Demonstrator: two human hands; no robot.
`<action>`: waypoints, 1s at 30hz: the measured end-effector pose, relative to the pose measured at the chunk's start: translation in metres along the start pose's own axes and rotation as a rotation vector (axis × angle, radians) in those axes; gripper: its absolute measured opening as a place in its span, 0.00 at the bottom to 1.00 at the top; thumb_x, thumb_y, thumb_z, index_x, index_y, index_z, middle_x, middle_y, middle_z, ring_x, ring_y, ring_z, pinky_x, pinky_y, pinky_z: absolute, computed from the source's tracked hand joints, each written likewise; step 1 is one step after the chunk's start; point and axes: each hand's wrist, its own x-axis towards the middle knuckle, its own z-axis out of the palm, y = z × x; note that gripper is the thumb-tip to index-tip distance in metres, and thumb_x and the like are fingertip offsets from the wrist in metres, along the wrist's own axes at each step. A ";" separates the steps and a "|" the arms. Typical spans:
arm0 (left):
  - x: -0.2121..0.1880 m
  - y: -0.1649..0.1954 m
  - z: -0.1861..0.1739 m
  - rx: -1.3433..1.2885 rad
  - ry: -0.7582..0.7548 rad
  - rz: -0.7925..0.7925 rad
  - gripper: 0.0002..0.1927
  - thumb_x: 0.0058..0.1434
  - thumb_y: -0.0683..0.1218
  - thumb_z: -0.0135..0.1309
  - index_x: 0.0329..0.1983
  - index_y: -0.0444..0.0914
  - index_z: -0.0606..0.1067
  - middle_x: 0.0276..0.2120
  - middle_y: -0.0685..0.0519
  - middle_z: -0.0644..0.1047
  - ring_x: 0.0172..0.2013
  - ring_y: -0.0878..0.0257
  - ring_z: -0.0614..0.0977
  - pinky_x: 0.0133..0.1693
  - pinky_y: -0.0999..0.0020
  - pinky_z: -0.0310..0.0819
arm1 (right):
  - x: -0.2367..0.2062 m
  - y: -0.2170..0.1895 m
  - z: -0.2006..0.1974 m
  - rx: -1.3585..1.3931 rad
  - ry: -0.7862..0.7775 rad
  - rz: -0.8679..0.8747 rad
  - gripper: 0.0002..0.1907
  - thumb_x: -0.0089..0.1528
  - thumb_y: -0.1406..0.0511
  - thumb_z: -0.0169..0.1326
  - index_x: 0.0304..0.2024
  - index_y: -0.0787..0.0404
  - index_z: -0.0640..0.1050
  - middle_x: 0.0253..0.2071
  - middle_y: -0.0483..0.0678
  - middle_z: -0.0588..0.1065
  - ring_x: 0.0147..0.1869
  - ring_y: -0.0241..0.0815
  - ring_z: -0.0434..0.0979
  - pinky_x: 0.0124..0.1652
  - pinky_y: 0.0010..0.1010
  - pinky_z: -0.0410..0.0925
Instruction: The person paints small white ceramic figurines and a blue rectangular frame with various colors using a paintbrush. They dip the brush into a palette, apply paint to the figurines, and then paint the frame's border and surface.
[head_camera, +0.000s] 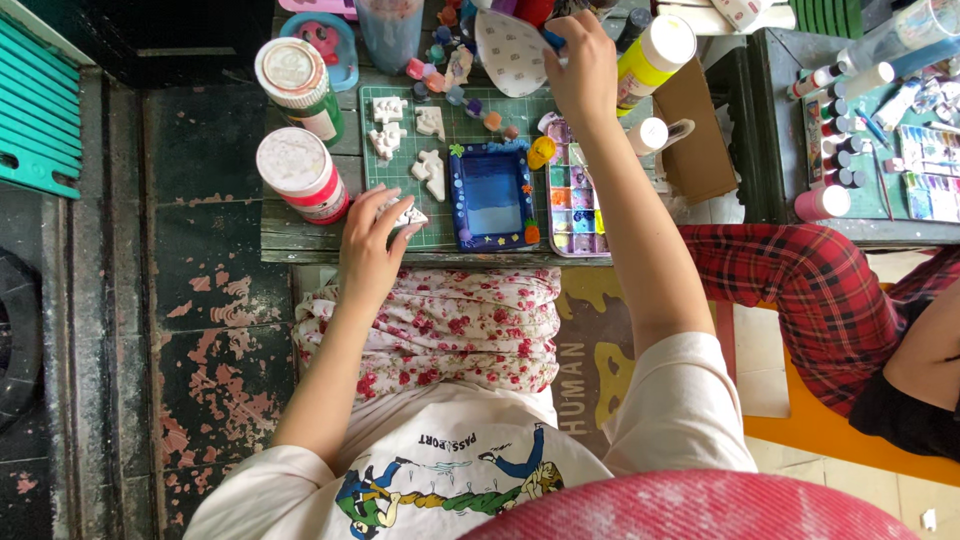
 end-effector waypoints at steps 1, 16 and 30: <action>-0.001 0.001 0.004 -0.007 0.012 0.018 0.21 0.62 0.42 0.64 0.58 0.38 0.77 0.57 0.48 0.74 0.63 0.49 0.73 0.64 0.53 0.68 | -0.001 -0.006 -0.008 -0.013 0.026 -0.081 0.17 0.57 0.72 0.66 0.48 0.65 0.80 0.47 0.55 0.77 0.45 0.55 0.80 0.46 0.41 0.71; -0.001 0.025 0.056 0.145 -0.173 0.330 0.15 0.64 0.48 0.63 0.54 0.47 0.80 0.59 0.57 0.76 0.65 0.60 0.72 0.71 0.45 0.55 | -0.163 -0.076 -0.114 0.450 0.325 0.161 0.13 0.74 0.74 0.47 0.41 0.69 0.83 0.55 0.52 0.78 0.65 0.47 0.76 0.66 0.41 0.68; -0.005 0.017 0.054 0.261 -0.294 0.540 0.23 0.62 0.50 0.63 0.61 0.48 0.77 0.62 0.57 0.75 0.64 0.62 0.74 0.69 0.53 0.62 | -0.242 -0.089 -0.087 0.029 0.144 0.214 0.20 0.64 0.69 0.62 0.58 0.62 0.75 0.61 0.54 0.74 0.73 0.57 0.64 0.69 0.49 0.58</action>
